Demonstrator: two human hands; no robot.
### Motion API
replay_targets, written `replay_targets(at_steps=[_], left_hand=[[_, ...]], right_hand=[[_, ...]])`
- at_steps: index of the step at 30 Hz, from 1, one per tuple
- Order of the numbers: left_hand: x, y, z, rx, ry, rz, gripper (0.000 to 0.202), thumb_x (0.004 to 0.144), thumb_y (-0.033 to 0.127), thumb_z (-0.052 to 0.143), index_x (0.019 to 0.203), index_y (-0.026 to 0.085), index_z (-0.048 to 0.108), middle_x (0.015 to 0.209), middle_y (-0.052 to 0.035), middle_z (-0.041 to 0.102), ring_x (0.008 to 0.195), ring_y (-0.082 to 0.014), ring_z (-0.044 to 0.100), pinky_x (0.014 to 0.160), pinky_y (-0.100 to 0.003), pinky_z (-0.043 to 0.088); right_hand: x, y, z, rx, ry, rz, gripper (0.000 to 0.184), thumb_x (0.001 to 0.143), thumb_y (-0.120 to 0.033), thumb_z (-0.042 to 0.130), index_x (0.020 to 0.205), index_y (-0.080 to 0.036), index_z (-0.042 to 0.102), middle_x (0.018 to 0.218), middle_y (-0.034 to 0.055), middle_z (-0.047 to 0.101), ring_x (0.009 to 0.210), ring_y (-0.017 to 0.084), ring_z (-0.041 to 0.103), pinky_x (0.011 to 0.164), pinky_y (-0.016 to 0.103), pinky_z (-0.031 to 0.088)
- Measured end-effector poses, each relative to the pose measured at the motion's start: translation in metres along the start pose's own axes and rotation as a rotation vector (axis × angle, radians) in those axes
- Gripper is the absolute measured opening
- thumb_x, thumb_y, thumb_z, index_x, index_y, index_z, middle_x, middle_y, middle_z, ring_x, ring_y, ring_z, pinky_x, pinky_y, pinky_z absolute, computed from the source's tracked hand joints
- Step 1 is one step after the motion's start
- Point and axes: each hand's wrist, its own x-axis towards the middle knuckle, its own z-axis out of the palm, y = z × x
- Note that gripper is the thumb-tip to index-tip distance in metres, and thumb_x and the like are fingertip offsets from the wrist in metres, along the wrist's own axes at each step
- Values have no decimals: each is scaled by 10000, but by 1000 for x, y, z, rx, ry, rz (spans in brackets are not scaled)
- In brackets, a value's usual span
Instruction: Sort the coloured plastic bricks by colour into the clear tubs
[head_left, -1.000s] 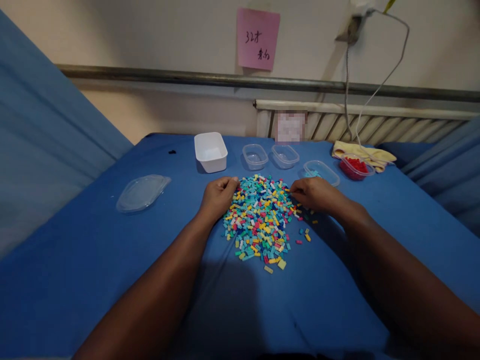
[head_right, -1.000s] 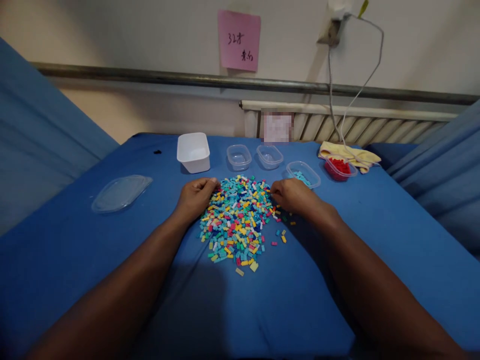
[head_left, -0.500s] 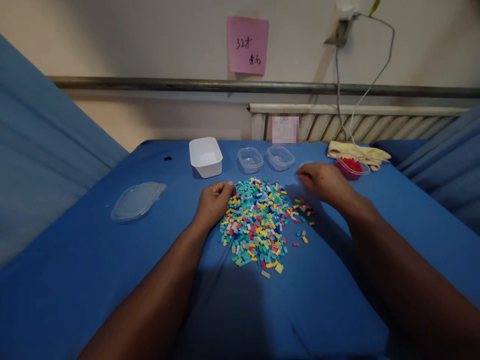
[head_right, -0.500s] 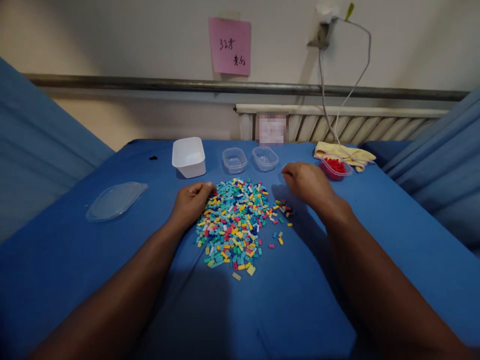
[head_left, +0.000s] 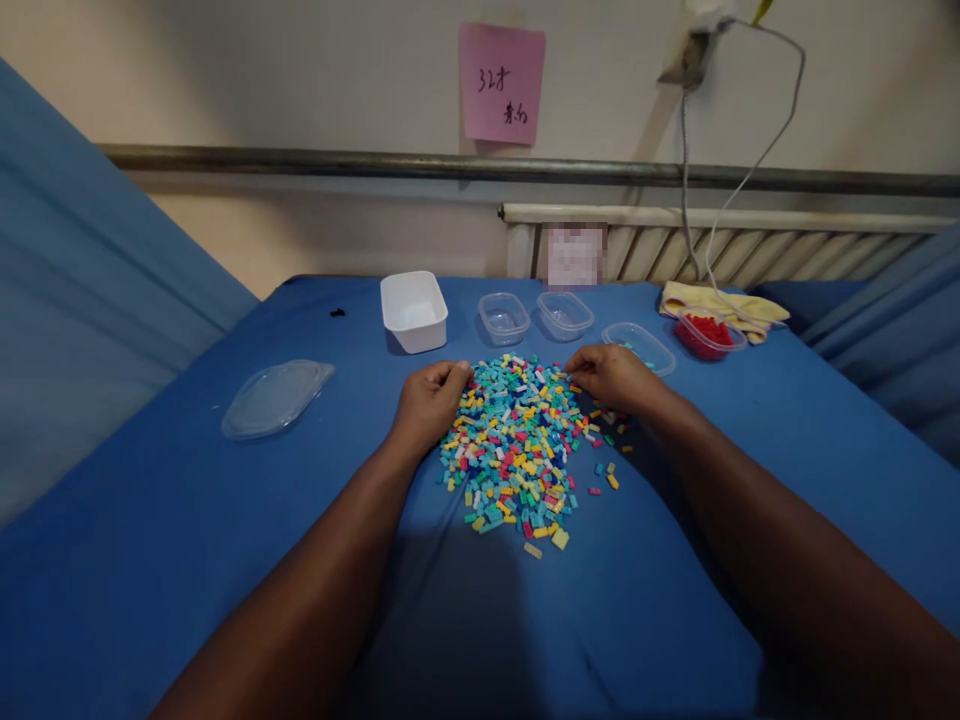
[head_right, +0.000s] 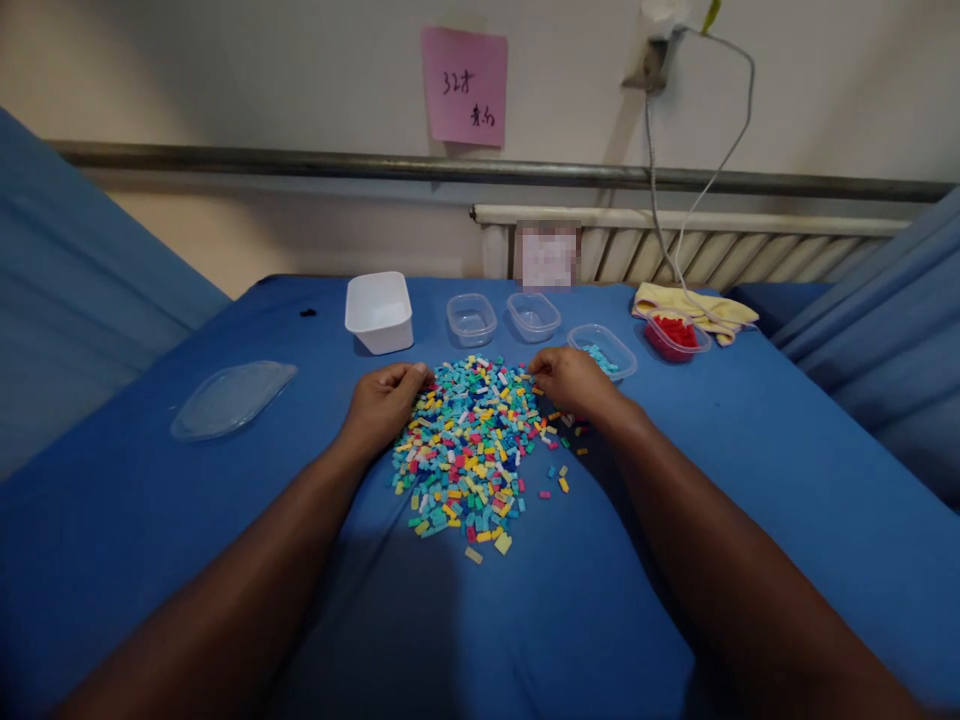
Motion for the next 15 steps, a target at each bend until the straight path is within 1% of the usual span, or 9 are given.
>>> replay_targets(at_steps=[4, 8, 10, 12, 13, 15], left_hand=[[1, -4, 1, -1, -10, 25, 496, 983, 626, 625, 857, 175, 789, 799, -39, 727, 777, -217, 643, 718, -328, 443], [1, -7, 2, -20, -13, 24, 502, 982, 635, 630, 873, 172, 790, 812, -42, 735, 787, -221, 649, 728, -331, 448], [2, -8, 2, -24, -9, 25, 503, 982, 634, 629, 873, 170, 791, 809, -44, 734, 782, -220, 647, 726, -330, 446], [2, -9, 2, -18, -9, 31, 504, 985, 634, 625, 867, 174, 793, 806, -44, 733, 773, -216, 642, 720, -328, 444], [2, -9, 1, -12, -10, 33, 506, 987, 637, 623, 866, 176, 794, 807, -43, 734, 772, -215, 640, 717, -326, 444], [2, -9, 1, 1, -16, 34, 507, 990, 639, 619, 867, 180, 794, 811, -41, 736, 776, -215, 641, 713, -324, 442]], right_hand=[[-4, 2, -7, 98, -11, 32, 207, 879, -153, 681, 1012, -184, 837, 880, 28, 842, 770, 173, 763, 683, 238, 549], [-8, 4, -15, 356, 21, 111, 146, 822, -226, 734, 946, -194, 805, 793, 16, 798, 672, 167, 703, 609, 252, 529], [-9, 4, -20, 484, 24, 141, 151, 802, -248, 758, 941, -200, 791, 757, 12, 772, 648, 162, 684, 618, 263, 546], [-11, 6, -29, 560, 26, 144, 158, 788, -263, 783, 935, -204, 782, 760, 17, 764, 662, 163, 689, 647, 275, 571], [-12, 7, -34, 568, 41, 141, 165, 785, -271, 793, 935, -205, 780, 775, 22, 767, 672, 165, 692, 657, 280, 579], [-15, 13, -47, 525, 116, 138, 183, 795, -286, 800, 956, -201, 786, 811, 32, 778, 684, 165, 691, 663, 285, 576]])
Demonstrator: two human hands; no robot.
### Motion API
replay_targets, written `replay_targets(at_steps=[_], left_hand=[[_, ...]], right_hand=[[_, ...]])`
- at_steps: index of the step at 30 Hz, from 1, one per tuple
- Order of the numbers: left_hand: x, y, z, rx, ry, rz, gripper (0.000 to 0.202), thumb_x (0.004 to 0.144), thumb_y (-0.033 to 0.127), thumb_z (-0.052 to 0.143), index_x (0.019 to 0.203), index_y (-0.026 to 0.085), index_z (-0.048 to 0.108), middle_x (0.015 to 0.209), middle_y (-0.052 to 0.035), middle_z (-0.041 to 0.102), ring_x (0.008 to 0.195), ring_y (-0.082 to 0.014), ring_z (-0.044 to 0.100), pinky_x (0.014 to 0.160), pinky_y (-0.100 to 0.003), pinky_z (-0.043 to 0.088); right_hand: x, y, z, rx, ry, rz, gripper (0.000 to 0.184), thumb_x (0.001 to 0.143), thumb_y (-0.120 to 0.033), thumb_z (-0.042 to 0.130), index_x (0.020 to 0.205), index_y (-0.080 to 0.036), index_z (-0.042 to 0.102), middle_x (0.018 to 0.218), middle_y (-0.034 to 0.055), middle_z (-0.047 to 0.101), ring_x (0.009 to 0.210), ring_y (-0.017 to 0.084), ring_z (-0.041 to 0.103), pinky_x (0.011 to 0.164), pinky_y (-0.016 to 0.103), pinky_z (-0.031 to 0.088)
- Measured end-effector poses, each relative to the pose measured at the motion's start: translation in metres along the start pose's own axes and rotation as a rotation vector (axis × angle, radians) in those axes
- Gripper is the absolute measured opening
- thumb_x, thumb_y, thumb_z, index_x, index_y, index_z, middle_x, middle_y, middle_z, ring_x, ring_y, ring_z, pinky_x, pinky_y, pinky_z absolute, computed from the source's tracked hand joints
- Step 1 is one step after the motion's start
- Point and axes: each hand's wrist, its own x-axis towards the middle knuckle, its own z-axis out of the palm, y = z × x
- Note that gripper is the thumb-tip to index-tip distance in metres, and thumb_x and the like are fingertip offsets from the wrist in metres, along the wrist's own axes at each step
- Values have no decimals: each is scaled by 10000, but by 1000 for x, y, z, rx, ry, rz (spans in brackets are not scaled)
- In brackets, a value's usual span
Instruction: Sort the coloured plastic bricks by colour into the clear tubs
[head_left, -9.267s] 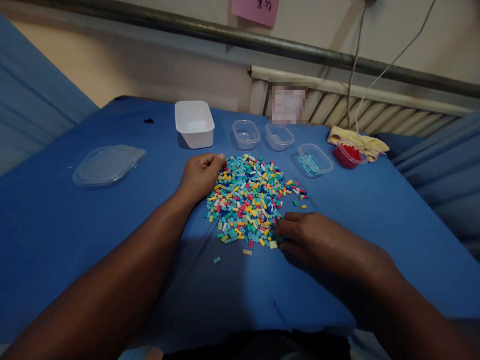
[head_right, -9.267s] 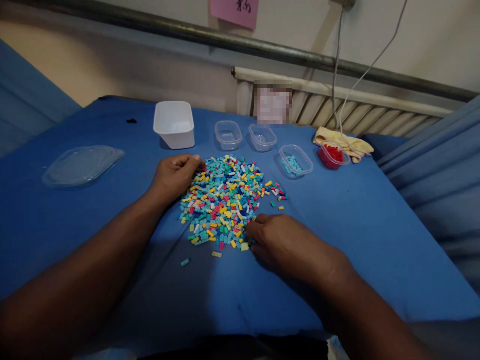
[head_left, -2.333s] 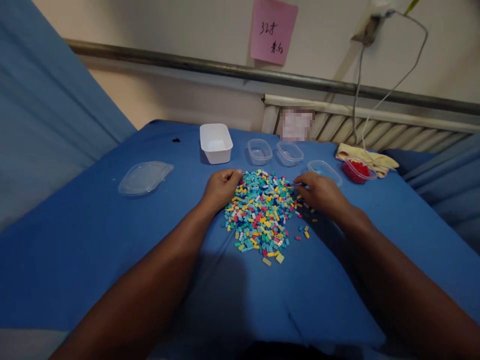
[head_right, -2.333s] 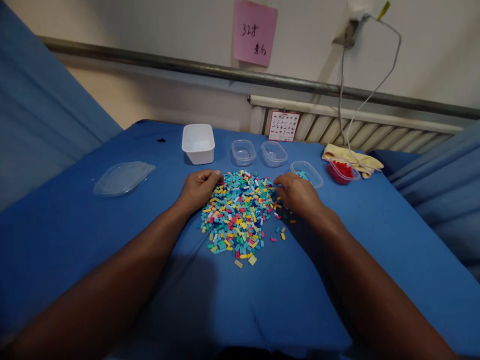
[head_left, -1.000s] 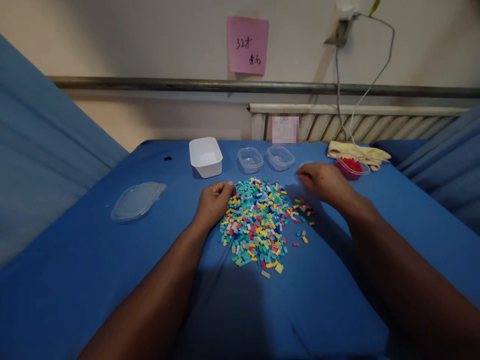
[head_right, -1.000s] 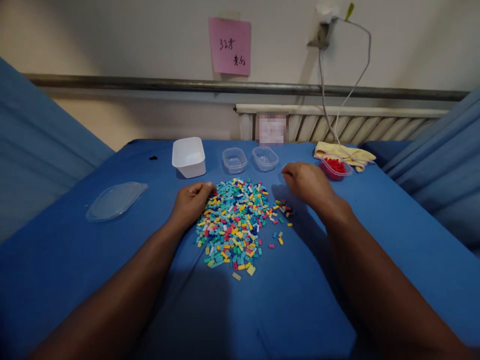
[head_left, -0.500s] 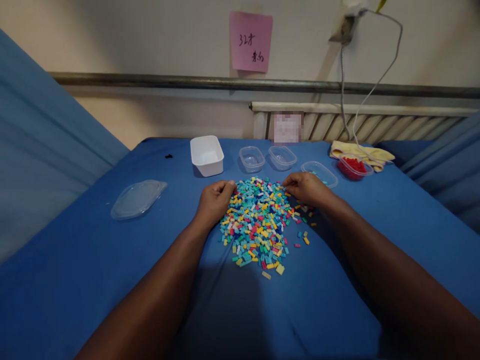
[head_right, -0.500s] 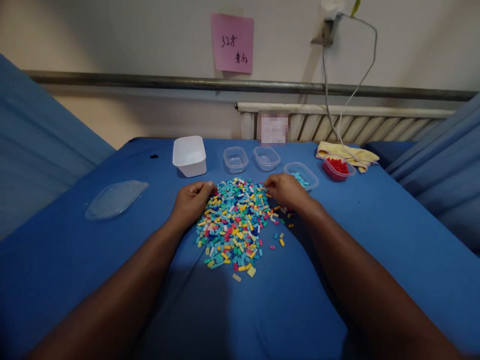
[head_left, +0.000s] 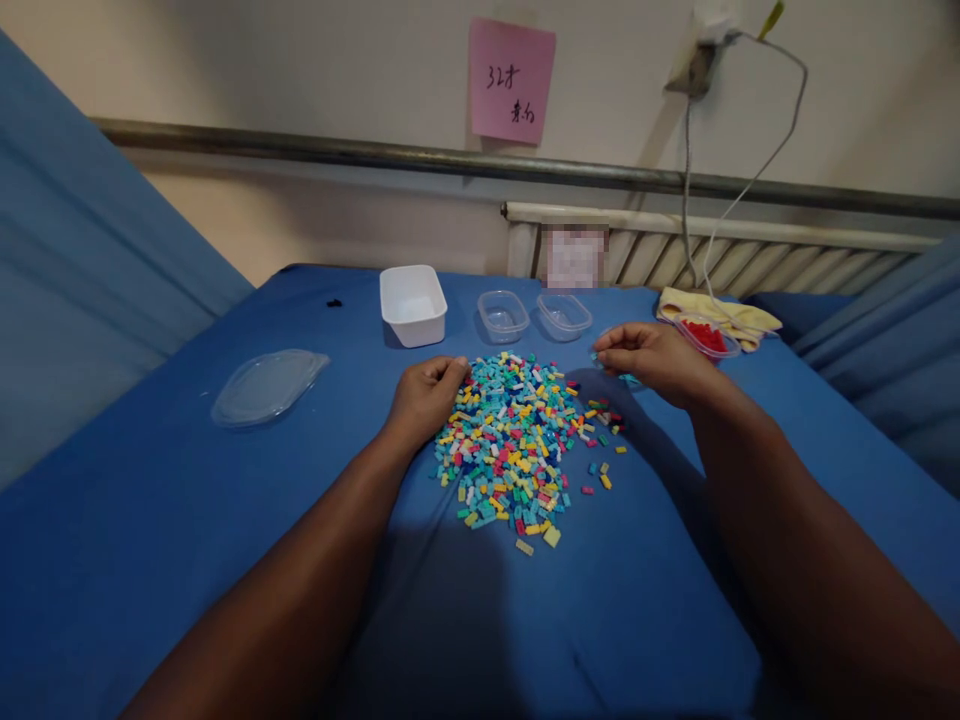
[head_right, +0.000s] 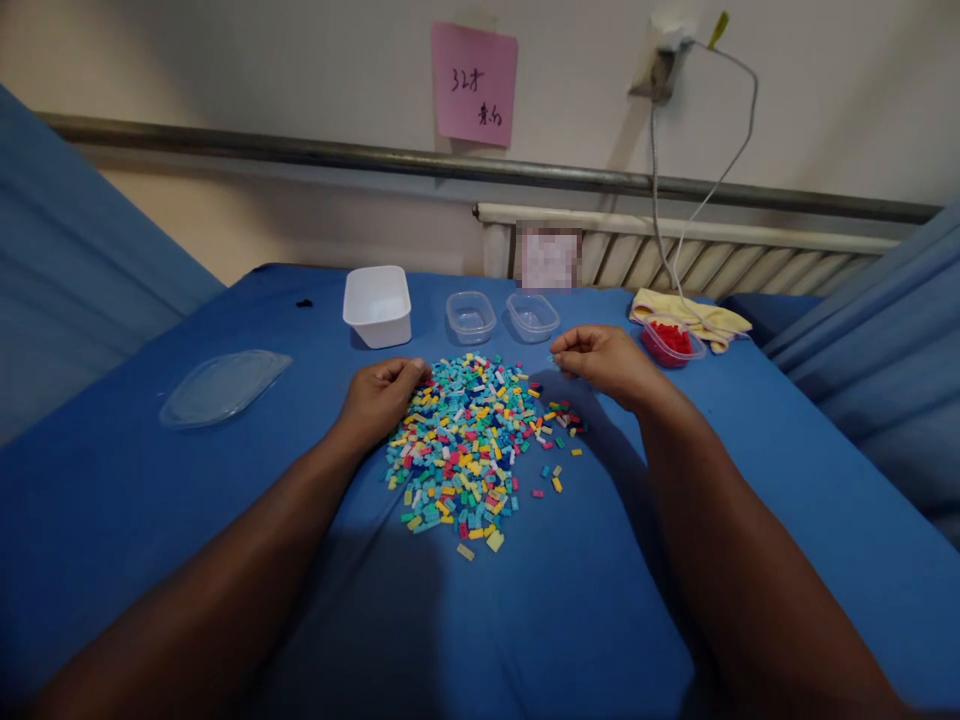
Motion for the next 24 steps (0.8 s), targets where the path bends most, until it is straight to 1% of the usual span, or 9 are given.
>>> replay_targets(at_steps=[5, 8, 10, 13, 16, 17, 19, 22, 24], left_hand=[[-1, 3, 0, -7, 1, -7, 502, 984, 635, 622, 856, 177, 785, 801, -39, 730, 777, -213, 637, 708, -321, 433], [0, 4, 0, -9, 5, -20, 509, 979, 645, 625, 841, 180, 777, 773, -32, 712, 750, -204, 617, 687, -318, 420], [0, 6, 0, -7, 8, -19, 499, 978, 633, 621, 832, 182, 773, 764, -31, 705, 738, -203, 611, 679, -318, 417], [-1, 8, -1, 6, 6, -2, 486, 978, 618, 618, 834, 182, 775, 789, -35, 716, 757, -210, 622, 692, -321, 426], [-2, 8, -1, 3, 7, -14, 498, 968, 636, 625, 853, 179, 784, 775, -35, 708, 755, -212, 618, 690, -320, 427], [-2, 8, -1, 0, 9, -18, 501, 965, 640, 628, 853, 177, 784, 764, -34, 702, 751, -211, 616, 689, -319, 427], [-2, 7, -2, 4, 8, -25, 503, 968, 642, 631, 850, 176, 782, 757, -32, 700, 749, -210, 620, 693, -318, 432], [-1, 7, -6, 60, 16, -15, 500, 994, 630, 608, 858, 180, 779, 778, -40, 718, 768, -223, 650, 712, -328, 466], [-4, 15, -10, 166, 15, 87, 467, 1024, 592, 587, 935, 185, 797, 895, -65, 769, 881, -254, 707, 810, -360, 528]], right_hand=[[-4, -1, -33, -362, 254, -70, 190, 855, -323, 798, 978, -181, 828, 883, 78, 814, 738, 208, 713, 687, 324, 546], [-8, -6, -28, -544, 282, -160, 207, 932, -356, 750, 1008, -192, 849, 938, 89, 838, 820, 246, 750, 769, 360, 555], [-13, -11, -11, -564, 200, -257, 226, 988, -351, 693, 1050, -201, 850, 1001, 87, 852, 908, 260, 775, 837, 366, 568], [-28, -18, 25, -554, -37, -415, 247, 1042, -324, 641, 1141, -202, 832, 1166, 98, 849, 1088, 271, 784, 978, 372, 579], [-55, -14, 52, -596, -307, -525, 368, 1121, -347, 537, 1378, -200, 755, 1436, 140, 761, 1352, 294, 704, 1156, 423, 536], [-65, -9, 55, -606, -375, -555, 433, 1138, -379, 516, 1485, -192, 696, 1559, 157, 684, 1475, 303, 621, 1238, 449, 481], [-86, 3, 55, -652, -439, -560, 586, 1152, -462, 497, 1661, -174, 539, 1752, 175, 470, 1642, 324, 422, 1347, 514, 350], [-112, 22, 45, -695, -461, -508, 712, 1147, -549, 493, 1751, -182, 407, 1823, 159, 309, 1700, 351, 283, 1388, 578, 250], [-123, 29, 41, -679, -447, -499, 759, 1131, -591, 517, 1765, -197, 381, 1834, 153, 260, 1710, 364, 245, 1394, 593, 222]])
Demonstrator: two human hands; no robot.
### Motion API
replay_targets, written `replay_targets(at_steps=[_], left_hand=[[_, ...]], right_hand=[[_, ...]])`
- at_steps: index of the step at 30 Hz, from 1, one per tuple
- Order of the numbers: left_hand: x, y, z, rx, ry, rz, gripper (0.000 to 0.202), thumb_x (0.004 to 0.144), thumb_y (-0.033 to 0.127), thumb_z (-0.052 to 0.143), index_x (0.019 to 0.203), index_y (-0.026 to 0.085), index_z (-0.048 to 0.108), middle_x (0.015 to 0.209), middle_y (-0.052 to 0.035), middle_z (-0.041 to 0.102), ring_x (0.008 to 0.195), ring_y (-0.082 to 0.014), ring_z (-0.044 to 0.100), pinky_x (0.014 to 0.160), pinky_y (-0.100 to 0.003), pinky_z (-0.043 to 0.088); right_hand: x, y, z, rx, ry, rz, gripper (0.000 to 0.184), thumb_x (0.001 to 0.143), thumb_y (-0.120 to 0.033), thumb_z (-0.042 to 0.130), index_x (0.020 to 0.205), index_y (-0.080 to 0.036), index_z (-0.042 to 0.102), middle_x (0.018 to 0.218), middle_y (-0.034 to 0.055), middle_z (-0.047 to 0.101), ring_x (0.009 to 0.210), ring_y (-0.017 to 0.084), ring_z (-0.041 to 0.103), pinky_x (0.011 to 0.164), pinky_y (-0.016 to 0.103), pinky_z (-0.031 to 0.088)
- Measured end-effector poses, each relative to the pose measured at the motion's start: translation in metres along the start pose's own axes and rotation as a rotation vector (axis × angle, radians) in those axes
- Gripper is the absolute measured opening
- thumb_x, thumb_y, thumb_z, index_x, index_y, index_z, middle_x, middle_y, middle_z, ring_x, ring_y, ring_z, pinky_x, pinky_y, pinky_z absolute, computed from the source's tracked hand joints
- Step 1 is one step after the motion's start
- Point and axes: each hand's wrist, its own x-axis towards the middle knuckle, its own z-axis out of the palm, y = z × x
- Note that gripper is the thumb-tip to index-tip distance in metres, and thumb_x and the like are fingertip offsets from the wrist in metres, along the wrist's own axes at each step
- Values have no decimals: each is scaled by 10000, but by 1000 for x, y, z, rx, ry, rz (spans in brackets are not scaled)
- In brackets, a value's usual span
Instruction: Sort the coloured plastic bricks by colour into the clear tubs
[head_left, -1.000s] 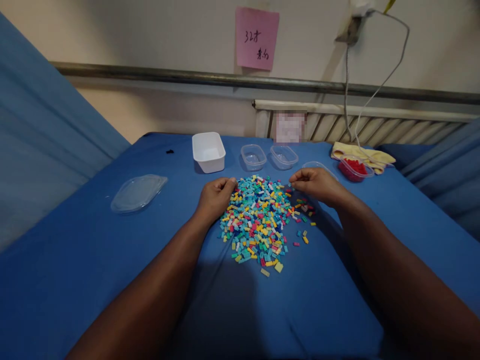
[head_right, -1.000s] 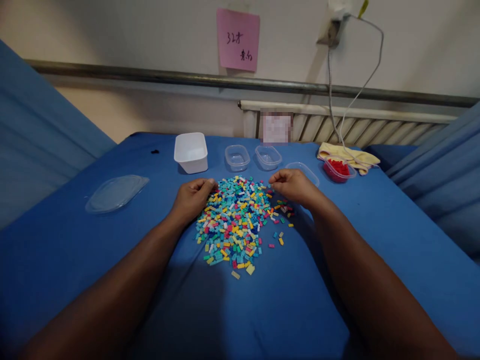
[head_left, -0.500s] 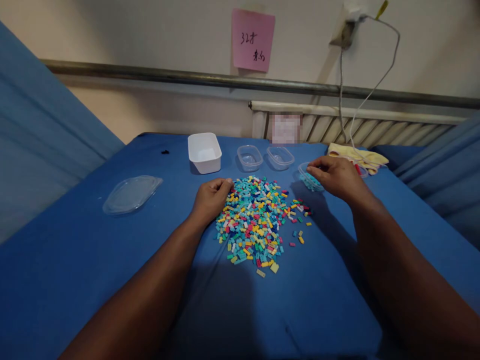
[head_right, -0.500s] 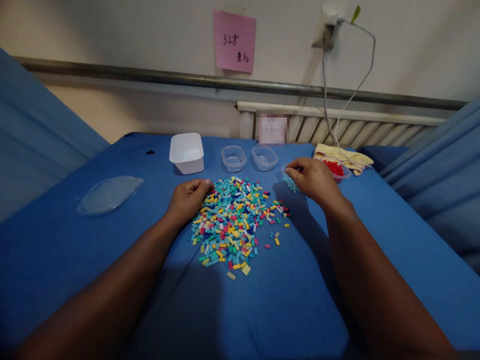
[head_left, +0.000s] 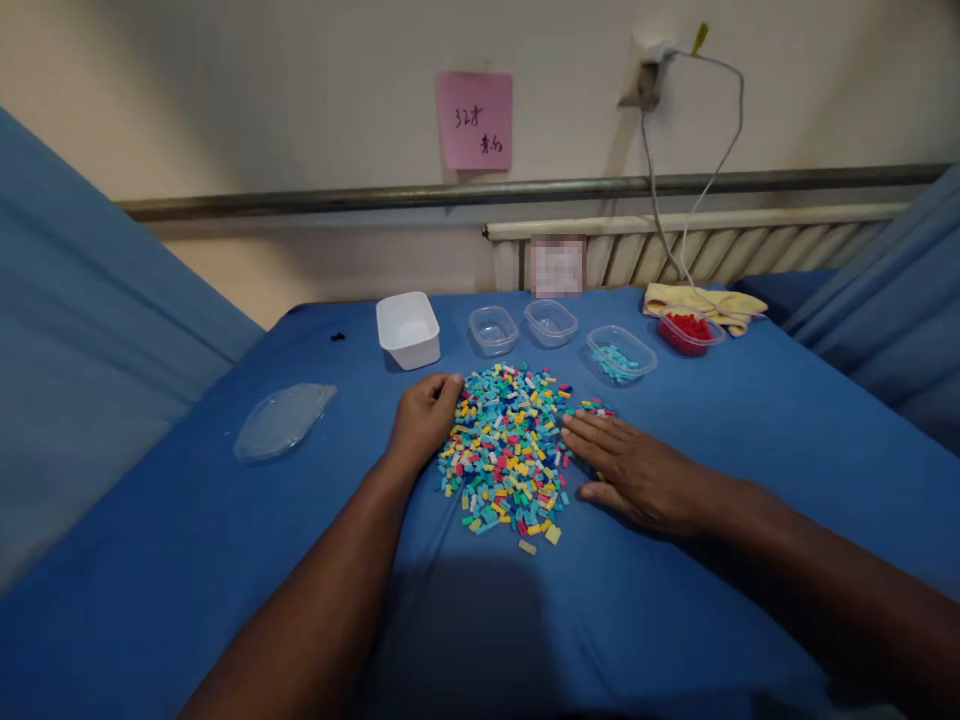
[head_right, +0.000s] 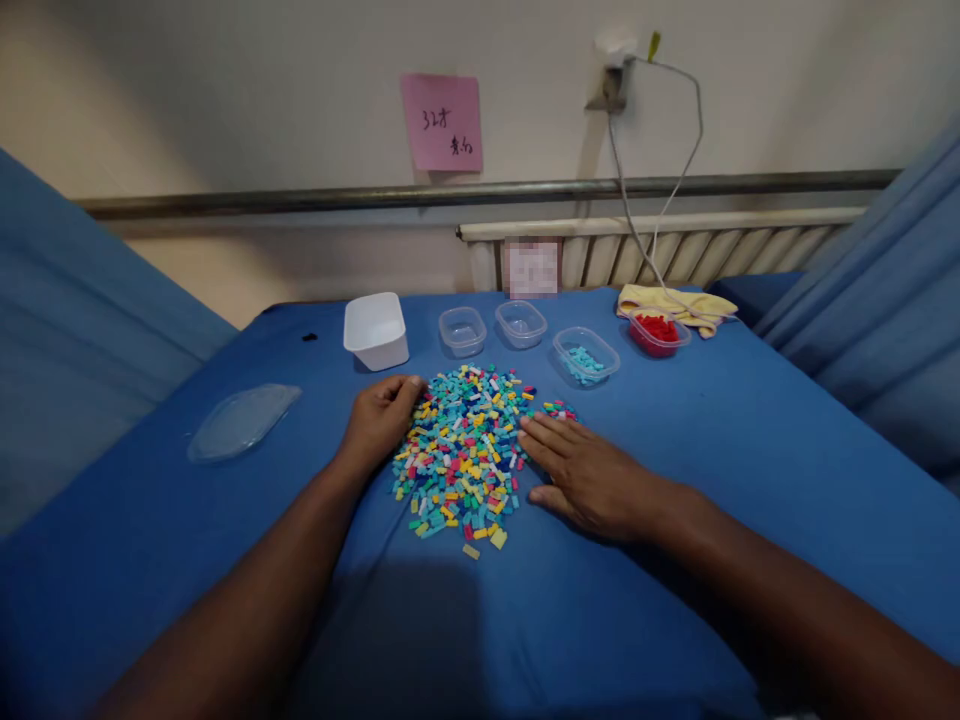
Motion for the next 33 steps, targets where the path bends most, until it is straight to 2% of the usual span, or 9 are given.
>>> replay_targets(at_steps=[1, 3, 6, 9, 11, 15, 22, 28, 33], left_hand=[[-3, 7, -3, 57, -6, 79, 446, 1041, 568, 575, 1006, 188, 808, 1010, -85, 796, 991, -274, 731, 906, -388, 552], [-15, 27, -8, 159, -56, 253, 439, 1074, 531, 554, 1228, 202, 799, 1328, -120, 772, 1278, -304, 699, 1152, -456, 507], [-51, 63, -7, 330, -271, 398, 617, 1095, 573, 532, 1612, 241, 587, 1697, -122, 510, 1595, -323, 465, 1342, -549, 341], [-90, 87, 5, 452, -614, 479, 781, 1099, 632, 507, 1764, 259, 337, 1813, -92, 265, 1702, -311, 252, 1398, -579, 239], [-105, 91, 15, 513, -734, 462, 796, 1119, 654, 434, 1780, 237, 282, 1824, -92, 203, 1714, -308, 205, 1407, -586, 212], [-99, 85, 26, 631, -724, 404, 735, 1157, 622, 299, 1773, 220, 297, 1826, -77, 209, 1720, -308, 168, 1401, -613, 202], [-78, 78, 17, 754, -718, 403, 711, 1175, 606, 239, 1768, 219, 297, 1835, -55, 196, 1724, -289, 158, 1391, -612, 224], [-92, 94, 21, 798, -733, 401, 800, 1154, 682, 234, 1781, 186, 241, 1841, -80, 134, 1729, -310, 112, 1402, -627, 152], [-112, 105, 22, 768, -809, 419, 795, 1154, 682, 249, 1786, 202, 223, 1842, -61, 129, 1728, -295, 121, 1408, -590, 180]], right_hand=[[-4, -1, 2, 14, 11, -2, 784, 1121, -612, 529, 1770, -201, 370, 1835, 155, 246, 1711, 369, 235, 1396, 596, 211], [-7, -7, 5, 47, 20, -13, 835, 1105, -654, 540, 1779, -203, 339, 1831, 161, 246, 1711, 371, 235, 1399, 597, 195], [-11, -17, 3, 86, 12, -51, 856, 1092, -689, 543, 1778, -220, 340, 1820, 149, 292, 1706, 358, 255, 1403, 576, 184], [-17, -20, -6, 118, 37, -86, 781, 1098, -670, 546, 1734, -226, 453, 1787, 145, 387, 1683, 348, 328, 1399, 563, 206], [-22, -17, -13, 140, 29, -118, 711, 1121, -632, 523, 1702, -222, 511, 1760, 137, 448, 1660, 329, 386, 1391, 548, 241], [-26, -5, -17, 160, 0, -173, 654, 1137, -591, 512, 1685, -234, 538, 1758, 123, 459, 1660, 308, 391, 1384, 533, 260], [-24, 8, -10, 115, -18, -60, 854, 1106, -715, 481, 1764, -184, 365, 1828, 141, 279, 1716, 348, 226, 1403, 571, 176], [-27, 4, -9, 128, -15, -131, 854, 1102, -707, 505, 1761, -180, 370, 1831, 151, 263, 1712, 342, 247, 1407, 556, 168], [-28, 9, -6, 85, 46, -128, 780, 1107, -670, 528, 1714, -182, 480, 1789, 157, 388, 1684, 341, 330, 1398, 546, 202]])
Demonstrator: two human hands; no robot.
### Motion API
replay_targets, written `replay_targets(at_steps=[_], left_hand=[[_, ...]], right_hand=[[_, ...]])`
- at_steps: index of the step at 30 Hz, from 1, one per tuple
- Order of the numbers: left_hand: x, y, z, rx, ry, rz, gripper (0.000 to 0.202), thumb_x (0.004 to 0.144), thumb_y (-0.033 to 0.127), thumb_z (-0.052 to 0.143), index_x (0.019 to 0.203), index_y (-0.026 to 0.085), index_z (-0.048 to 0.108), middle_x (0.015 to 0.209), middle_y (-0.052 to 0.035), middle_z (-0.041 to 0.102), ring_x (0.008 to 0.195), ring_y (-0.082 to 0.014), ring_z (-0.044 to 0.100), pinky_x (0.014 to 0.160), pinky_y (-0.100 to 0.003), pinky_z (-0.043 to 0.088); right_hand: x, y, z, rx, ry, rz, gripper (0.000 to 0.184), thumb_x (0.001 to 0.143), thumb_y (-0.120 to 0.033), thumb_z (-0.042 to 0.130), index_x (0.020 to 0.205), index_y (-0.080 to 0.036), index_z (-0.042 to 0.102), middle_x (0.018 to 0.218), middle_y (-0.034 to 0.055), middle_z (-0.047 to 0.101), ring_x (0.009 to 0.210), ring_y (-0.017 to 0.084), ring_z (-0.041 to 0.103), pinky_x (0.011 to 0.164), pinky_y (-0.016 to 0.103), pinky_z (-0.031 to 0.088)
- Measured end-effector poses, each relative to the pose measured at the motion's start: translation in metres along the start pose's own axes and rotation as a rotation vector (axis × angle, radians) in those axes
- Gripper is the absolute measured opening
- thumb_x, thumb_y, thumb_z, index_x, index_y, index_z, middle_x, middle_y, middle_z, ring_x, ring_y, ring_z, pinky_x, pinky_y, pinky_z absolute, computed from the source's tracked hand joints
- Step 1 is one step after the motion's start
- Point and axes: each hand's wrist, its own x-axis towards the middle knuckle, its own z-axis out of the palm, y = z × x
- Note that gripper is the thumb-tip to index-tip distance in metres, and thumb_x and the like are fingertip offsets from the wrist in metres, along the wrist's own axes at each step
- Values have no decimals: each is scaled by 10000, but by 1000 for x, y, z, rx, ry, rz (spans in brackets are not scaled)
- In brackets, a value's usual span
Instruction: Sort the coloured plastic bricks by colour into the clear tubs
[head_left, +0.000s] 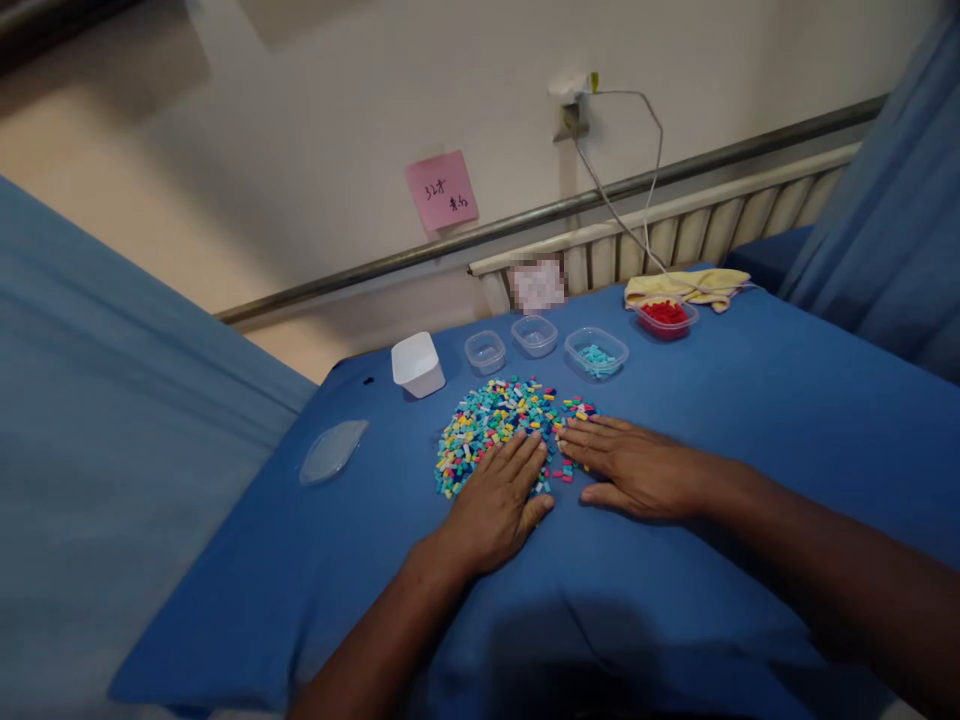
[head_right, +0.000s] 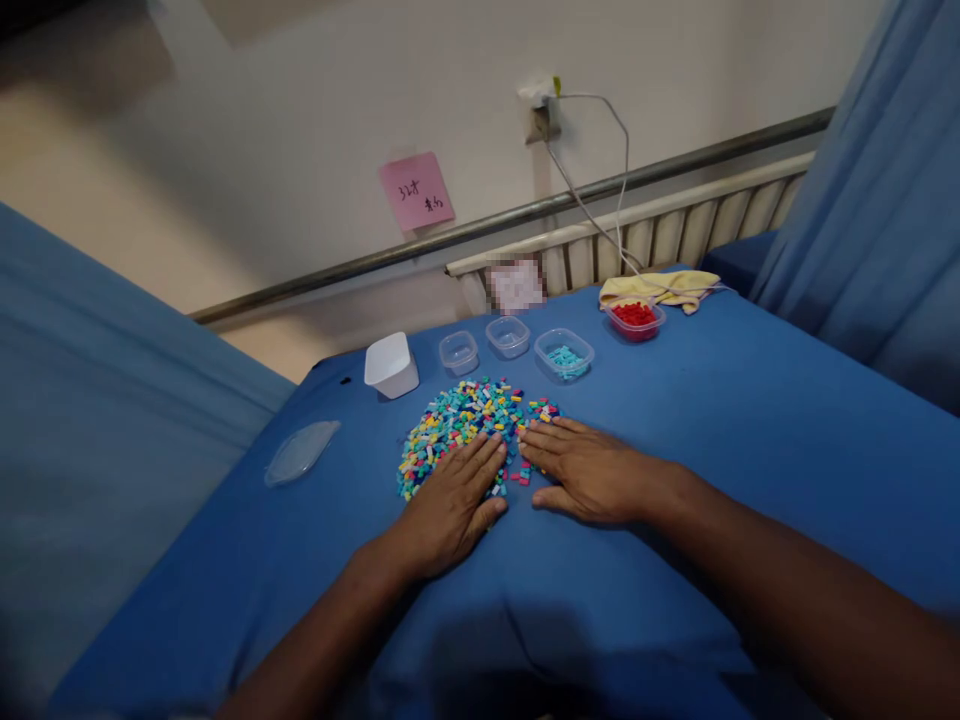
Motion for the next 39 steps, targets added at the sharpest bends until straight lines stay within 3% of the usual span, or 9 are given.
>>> replay_targets(at_steps=[6, 11, 15, 20, 27, 33, 36, 38, 39], left_hand=[[-25, 4, 11, 30, 30, -76, 786, 1154, 674, 277, 1771, 187, 283, 1832, -84, 200, 1712, -306, 200, 1395, -585, 248], [-16, 9, 8, 82, 61, -159, 773, 1160, 643, 303, 1755, 150, 315, 1826, -101, 206, 1711, -326, 200, 1391, -626, 230], [-7, 24, 4, 68, 73, -115, 800, 1158, 661, 282, 1768, 144, 268, 1831, -103, 164, 1719, -314, 170, 1398, -623, 200], [-4, 35, 10, -4, 17, -25, 856, 1143, 715, 220, 1760, 126, 283, 1828, -103, 178, 1721, -292, 163, 1411, -575, 178], [8, 34, 16, -48, 109, -14, 889, 1126, 748, 256, 1755, 121, 304, 1822, -121, 218, 1723, -310, 159, 1413, -575, 112], [1, 52, 19, 30, 287, 80, 803, 1148, 692, 315, 1697, 114, 413, 1788, -140, 344, 1689, -322, 271, 1394, -587, 122], [-1, 67, 22, 26, 410, 231, 552, 1171, 539, 404, 1432, 133, 673, 1575, -136, 635, 1479, -306, 561, 1250, -533, 407], [1, 78, 24, 5, 448, 346, 431, 1159, 474, 462, 1100, 166, 757, 1180, -104, 788, 1110, -254, 721, 933, -439, 557], [3, 84, 25, -5, 454, 403, 430, 1149, 472, 484, 964, 179, 740, 990, -82, 773, 918, -227, 716, 768, -408, 540]], right_hand=[[1, -7, -1, -22, -5, -3, 802, 1120, -657, 500, 1731, -143, 434, 1796, 169, 360, 1689, 349, 317, 1394, 570, 221], [0, -4, 4, -43, -13, -15, 785, 1111, -655, 523, 1718, -160, 470, 1784, 177, 387, 1677, 367, 340, 1388, 585, 233], [-5, 0, 1, -84, 8, 42, 824, 1098, -678, 530, 1724, -147, 457, 1783, 190, 382, 1676, 384, 335, 1378, 595, 259], [-9, -4, -4, -44, -76, -50, 775, 1128, -617, 497, 1738, -145, 419, 1791, 174, 362, 1679, 348, 338, 1378, 582, 268], [-12, 1, -4, -147, 78, -52, 632, 1105, -505, 598, 1625, -145, 594, 1648, 206, 593, 1551, 366, 545, 1303, 587, 406], [-5, 7, -10, -132, 193, -82, 413, 1099, -293, 568, 1468, -194, 723, 1466, 166, 741, 1361, 338, 688, 1168, 552, 539], [-4, 10, -10, -94, 216, -100, 354, 1074, -206, 557, 1347, -210, 783, 1310, 147, 799, 1197, 310, 741, 1063, 518, 587], [-3, 12, -9, -62, 237, -79, 305, 1095, -221, 547, 1255, -206, 806, 1189, 136, 814, 1090, 292, 742, 983, 483, 602], [-3, 12, -9, -42, 250, -68, 290, 1109, -243, 544, 1218, -204, 809, 1134, 129, 811, 1049, 282, 733, 948, 462, 601]])
